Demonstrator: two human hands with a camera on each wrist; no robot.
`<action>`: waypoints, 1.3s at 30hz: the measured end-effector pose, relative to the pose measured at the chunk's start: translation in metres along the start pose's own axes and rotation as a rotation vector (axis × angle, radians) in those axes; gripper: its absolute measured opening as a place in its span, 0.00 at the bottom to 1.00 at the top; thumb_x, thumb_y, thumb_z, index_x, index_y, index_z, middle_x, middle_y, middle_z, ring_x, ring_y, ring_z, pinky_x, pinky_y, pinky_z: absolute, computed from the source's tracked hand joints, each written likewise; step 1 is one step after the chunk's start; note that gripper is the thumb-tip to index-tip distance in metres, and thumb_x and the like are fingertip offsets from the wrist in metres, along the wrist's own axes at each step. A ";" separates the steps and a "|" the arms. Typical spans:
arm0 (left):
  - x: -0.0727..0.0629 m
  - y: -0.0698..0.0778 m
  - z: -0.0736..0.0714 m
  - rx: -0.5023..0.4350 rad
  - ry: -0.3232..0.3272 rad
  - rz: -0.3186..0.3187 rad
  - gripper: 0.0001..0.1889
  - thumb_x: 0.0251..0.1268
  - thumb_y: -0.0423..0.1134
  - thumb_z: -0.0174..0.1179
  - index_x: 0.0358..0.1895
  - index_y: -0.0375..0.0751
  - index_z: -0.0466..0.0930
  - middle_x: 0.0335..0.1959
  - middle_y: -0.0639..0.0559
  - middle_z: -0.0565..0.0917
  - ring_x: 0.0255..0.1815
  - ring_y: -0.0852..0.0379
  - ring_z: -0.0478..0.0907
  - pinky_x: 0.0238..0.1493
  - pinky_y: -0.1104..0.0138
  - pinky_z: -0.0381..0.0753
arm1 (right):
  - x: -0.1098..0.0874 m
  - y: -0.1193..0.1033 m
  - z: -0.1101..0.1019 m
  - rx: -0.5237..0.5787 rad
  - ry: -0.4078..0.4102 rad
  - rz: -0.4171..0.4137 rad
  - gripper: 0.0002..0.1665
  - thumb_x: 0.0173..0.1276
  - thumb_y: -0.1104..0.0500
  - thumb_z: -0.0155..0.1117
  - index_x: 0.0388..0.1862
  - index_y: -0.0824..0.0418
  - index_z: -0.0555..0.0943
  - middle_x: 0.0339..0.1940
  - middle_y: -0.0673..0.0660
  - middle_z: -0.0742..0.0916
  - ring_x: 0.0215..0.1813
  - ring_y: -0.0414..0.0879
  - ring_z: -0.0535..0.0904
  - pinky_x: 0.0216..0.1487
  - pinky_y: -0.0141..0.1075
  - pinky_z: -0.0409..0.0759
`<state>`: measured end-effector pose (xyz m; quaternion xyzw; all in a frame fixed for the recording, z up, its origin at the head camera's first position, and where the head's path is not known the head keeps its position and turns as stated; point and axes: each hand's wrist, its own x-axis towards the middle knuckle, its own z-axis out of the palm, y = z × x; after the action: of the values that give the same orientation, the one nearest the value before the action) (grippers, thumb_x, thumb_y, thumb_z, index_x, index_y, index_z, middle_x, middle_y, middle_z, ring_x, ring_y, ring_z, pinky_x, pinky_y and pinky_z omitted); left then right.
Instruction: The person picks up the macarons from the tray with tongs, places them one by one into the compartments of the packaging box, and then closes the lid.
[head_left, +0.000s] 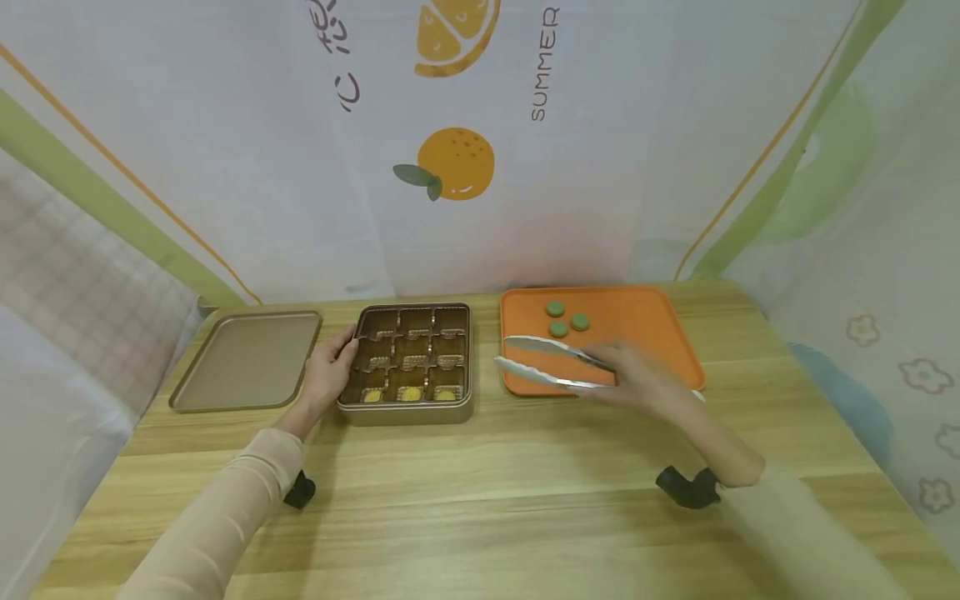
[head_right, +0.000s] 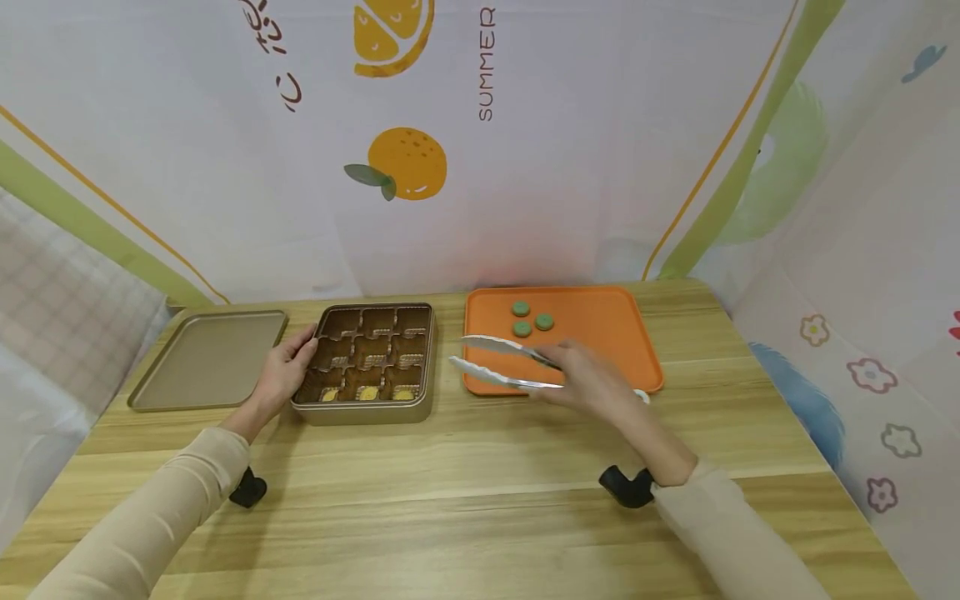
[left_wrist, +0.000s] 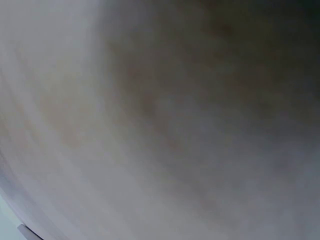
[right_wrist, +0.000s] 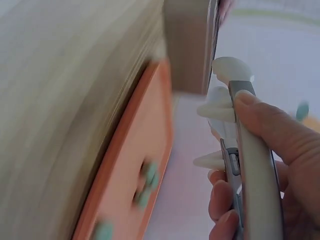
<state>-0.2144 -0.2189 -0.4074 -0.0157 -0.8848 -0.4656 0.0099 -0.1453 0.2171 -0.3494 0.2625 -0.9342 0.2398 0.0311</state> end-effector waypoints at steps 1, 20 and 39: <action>0.000 0.000 0.000 0.002 0.003 0.000 0.26 0.77 0.42 0.40 0.73 0.38 0.54 0.72 0.40 0.59 0.72 0.41 0.56 0.69 0.50 0.60 | -0.007 0.009 -0.004 0.007 0.007 0.009 0.30 0.55 0.55 0.73 0.55 0.68 0.78 0.46 0.64 0.84 0.42 0.55 0.80 0.39 0.47 0.81; 0.003 -0.001 0.000 -0.008 0.017 -0.015 0.25 0.76 0.42 0.41 0.72 0.37 0.56 0.72 0.40 0.60 0.72 0.41 0.55 0.71 0.52 0.58 | -0.088 0.075 -0.056 -0.127 -0.113 0.260 0.35 0.55 0.52 0.72 0.56 0.74 0.75 0.44 0.69 0.84 0.27 0.43 0.71 0.24 0.32 0.69; 0.002 0.000 0.000 -0.006 0.004 -0.021 0.26 0.77 0.43 0.41 0.73 0.37 0.55 0.72 0.40 0.59 0.72 0.41 0.55 0.71 0.51 0.58 | -0.074 0.072 -0.077 -0.170 -0.243 0.269 0.43 0.53 0.49 0.74 0.53 0.83 0.72 0.39 0.69 0.85 0.26 0.47 0.73 0.23 0.36 0.70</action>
<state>-0.2166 -0.2193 -0.4075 -0.0053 -0.8835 -0.4684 0.0068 -0.1232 0.3417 -0.3264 0.1586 -0.9746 0.1287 -0.0922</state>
